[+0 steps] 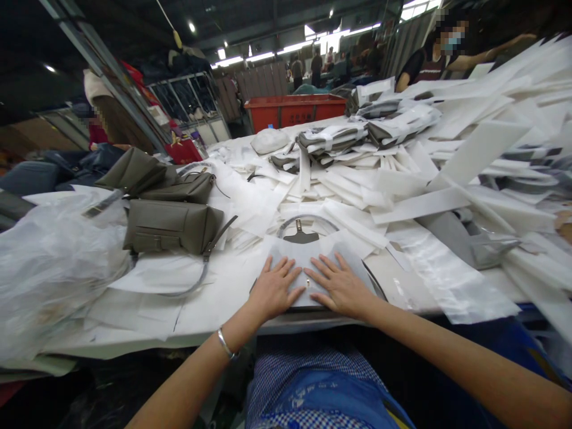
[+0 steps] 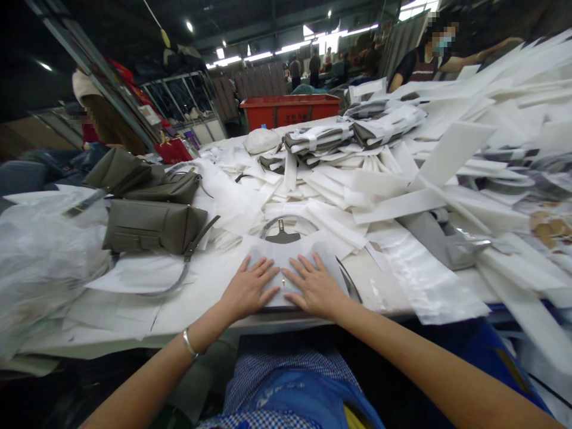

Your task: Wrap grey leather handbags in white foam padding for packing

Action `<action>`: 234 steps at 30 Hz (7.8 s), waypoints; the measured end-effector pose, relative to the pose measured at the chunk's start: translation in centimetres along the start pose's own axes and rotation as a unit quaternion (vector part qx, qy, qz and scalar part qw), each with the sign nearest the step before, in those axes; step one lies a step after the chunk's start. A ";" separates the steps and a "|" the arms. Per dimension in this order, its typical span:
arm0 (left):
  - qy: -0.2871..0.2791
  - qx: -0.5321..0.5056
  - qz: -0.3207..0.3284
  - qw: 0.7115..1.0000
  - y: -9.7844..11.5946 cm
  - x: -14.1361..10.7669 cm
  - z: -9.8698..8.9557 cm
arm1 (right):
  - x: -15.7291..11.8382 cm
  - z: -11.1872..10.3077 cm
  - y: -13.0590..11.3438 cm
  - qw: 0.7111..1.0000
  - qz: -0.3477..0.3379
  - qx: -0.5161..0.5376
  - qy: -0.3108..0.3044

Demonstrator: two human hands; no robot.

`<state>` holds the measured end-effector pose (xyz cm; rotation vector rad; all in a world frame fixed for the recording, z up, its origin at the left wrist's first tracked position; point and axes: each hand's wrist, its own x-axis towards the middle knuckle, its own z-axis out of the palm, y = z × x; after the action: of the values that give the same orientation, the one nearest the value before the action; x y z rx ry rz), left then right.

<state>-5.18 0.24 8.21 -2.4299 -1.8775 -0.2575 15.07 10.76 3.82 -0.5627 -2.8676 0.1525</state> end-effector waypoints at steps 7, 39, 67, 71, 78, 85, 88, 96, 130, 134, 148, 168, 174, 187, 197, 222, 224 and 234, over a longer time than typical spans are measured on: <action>0.000 0.038 0.027 0.999 -2.1 -2.5 2.8 | -2.7 0.0 1.2 0.999 -0.005 -0.015 0.041; 0.054 -0.067 0.083 0.993 -7.2 1.4 3.2 | -1.7 -2.7 7.6 0.995 -0.097 0.031 0.001; -0.098 -0.098 -0.008 0.990 -7.4 6.1 -0.1 | 4.6 -2.0 8.6 0.993 0.012 0.103 -0.061; -0.107 -0.125 -0.009 0.986 -7.6 6.2 0.2 | 4.9 -1.6 8.8 0.993 0.000 0.100 -0.061; -0.153 -0.081 -0.028 0.984 -8.0 6.5 2.9 | 6.6 -0.5 8.7 0.997 0.027 0.039 -0.062; -0.132 -0.051 -0.035 0.989 -6.6 6.8 3.2 | 7.0 -0.3 8.4 0.998 0.013 -0.003 -0.055; -0.046 -0.064 0.016 0.997 -5.7 6.1 3.1 | 6.7 -0.2 8.4 0.998 0.018 -0.006 -0.061; -0.098 -0.040 0.088 0.990 -4.6 3.0 3.0 | 6.6 -0.3 8.4 0.992 0.034 -0.040 -0.112; -0.025 -0.073 0.075 0.994 -3.5 1.2 3.4 | 4.4 -1.2 4.8 0.944 -0.091 0.314 0.033; -0.017 -0.090 0.083 0.992 -3.4 0.9 3.6 | 2.4 0.5 4.4 0.954 -0.129 0.266 0.044; 0.110 -0.065 0.223 0.966 -1.8 -1.7 3.2 | 2.3 1.6 4.3 0.959 -0.189 0.204 0.044; 0.094 -0.205 0.155 0.962 0.0 -3.0 3.7 | 4.5 -0.4 1.7 0.968 -0.158 0.193 -0.025; 0.104 -0.215 0.146 0.960 0.1 -3.1 4.2 | 4.3 -1.1 1.6 0.964 -0.118 0.239 -0.028; 0.130 -0.236 0.143 0.952 0.1 -3.2 4.7 | 4.5 -0.7 0.9 0.979 -0.147 0.121 -0.069; 0.146 -0.243 0.140 0.949 0.0 -3.7 5.5 | 5.1 -1.7 1.3 0.969 -0.181 0.117 -0.119; 0.225 -0.234 0.121 0.938 0.7 -4.1 6.4 | 6.2 -1.7 1.1 0.959 -0.172 0.126 -0.189; 0.223 -0.237 0.118 0.938 0.7 -4.1 6.3 | 6.5 -2.0 1.6 0.951 -0.177 0.159 -0.197; 0.187 -0.268 0.089 0.941 0.6 -3.3 5.1 | 10.4 -2.9 2.4 0.907 -0.163 0.266 -0.283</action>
<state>-4.91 -2.33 2.69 -2.5790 -1.5524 -1.2638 7.21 17.16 8.30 0.0955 -3.1706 1.1653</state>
